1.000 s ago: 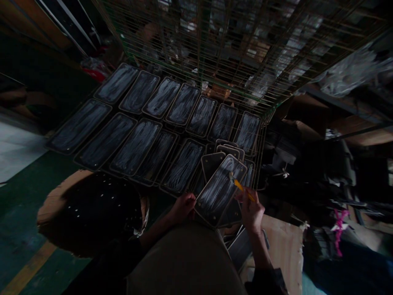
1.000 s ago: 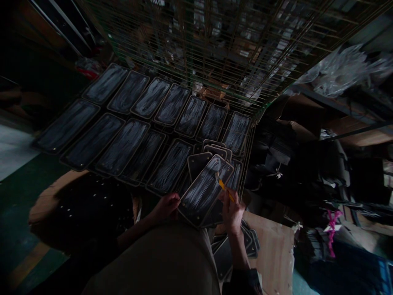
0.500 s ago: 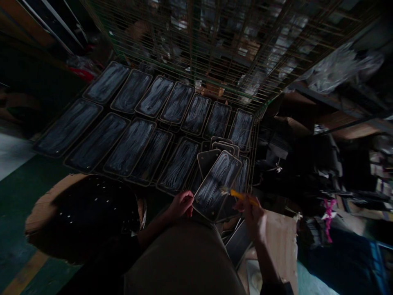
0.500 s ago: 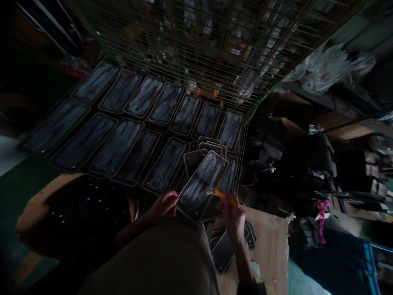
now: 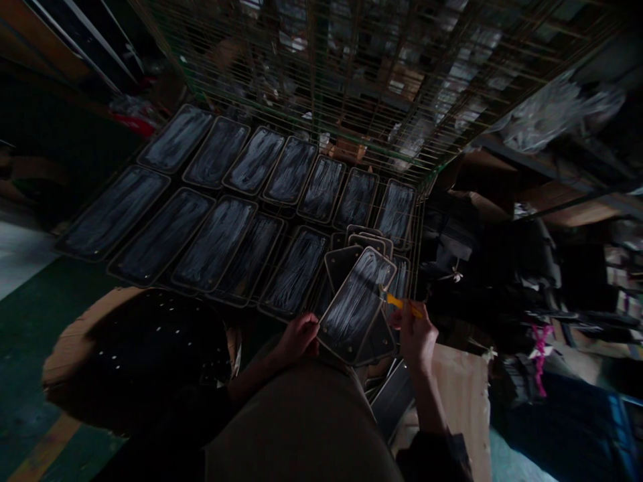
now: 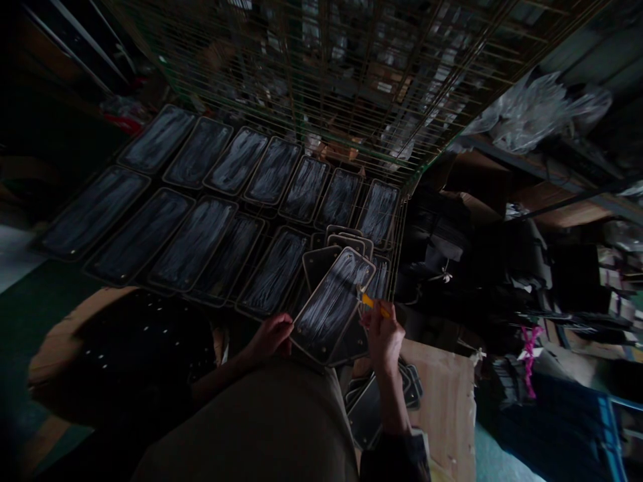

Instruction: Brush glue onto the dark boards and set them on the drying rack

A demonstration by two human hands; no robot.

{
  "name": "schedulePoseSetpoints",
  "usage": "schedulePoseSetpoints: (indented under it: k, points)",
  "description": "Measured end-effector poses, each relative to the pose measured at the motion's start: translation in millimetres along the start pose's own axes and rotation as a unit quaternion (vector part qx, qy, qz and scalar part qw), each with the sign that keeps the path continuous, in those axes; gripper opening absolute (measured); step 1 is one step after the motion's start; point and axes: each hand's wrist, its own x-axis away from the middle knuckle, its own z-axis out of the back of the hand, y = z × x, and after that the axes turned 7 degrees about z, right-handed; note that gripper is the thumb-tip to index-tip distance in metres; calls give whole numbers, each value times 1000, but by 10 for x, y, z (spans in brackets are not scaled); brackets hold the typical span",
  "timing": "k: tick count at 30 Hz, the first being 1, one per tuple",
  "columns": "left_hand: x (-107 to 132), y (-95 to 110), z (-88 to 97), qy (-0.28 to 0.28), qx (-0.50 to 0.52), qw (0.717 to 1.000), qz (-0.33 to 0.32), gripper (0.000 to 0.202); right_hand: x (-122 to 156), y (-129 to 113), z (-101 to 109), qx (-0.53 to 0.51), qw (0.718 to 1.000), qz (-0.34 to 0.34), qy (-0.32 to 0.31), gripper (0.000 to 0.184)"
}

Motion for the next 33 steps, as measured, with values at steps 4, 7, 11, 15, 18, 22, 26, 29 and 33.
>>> schedulePoseSetpoints:
  k: [4,7,11,15,18,22,26,29,33]
  points:
    - [15,30,4,-22,12,1000,-2,32,35,-159,160,-35,998,-54,22,47]
    - [15,67,6,-25,7,1000,-4,31,-101,-171,89,-49,994,-36,86,46]
    - [22,115,7,-22,6,1000,-4,31,22,-129,-80,-26,999,-4,41,43]
    - [40,134,24,-24,21,999,-3,33,538,-239,-68,19,999,15,-42,36]
    - [41,118,53,-32,29,999,-3,36,899,-395,-27,11,995,1,-95,33]
    - [26,64,90,-40,19,999,-9,38,1178,-608,-83,-50,990,-52,-124,30]
    - [12,20,99,-41,-5,999,-30,37,1308,-754,-230,-115,985,-97,-86,31]
    - [0,28,101,-27,-27,999,-28,32,1370,-731,-294,-128,982,-125,-63,35]
    - [-11,66,115,-28,-42,999,-13,27,1383,-563,-222,-78,985,-154,18,39]
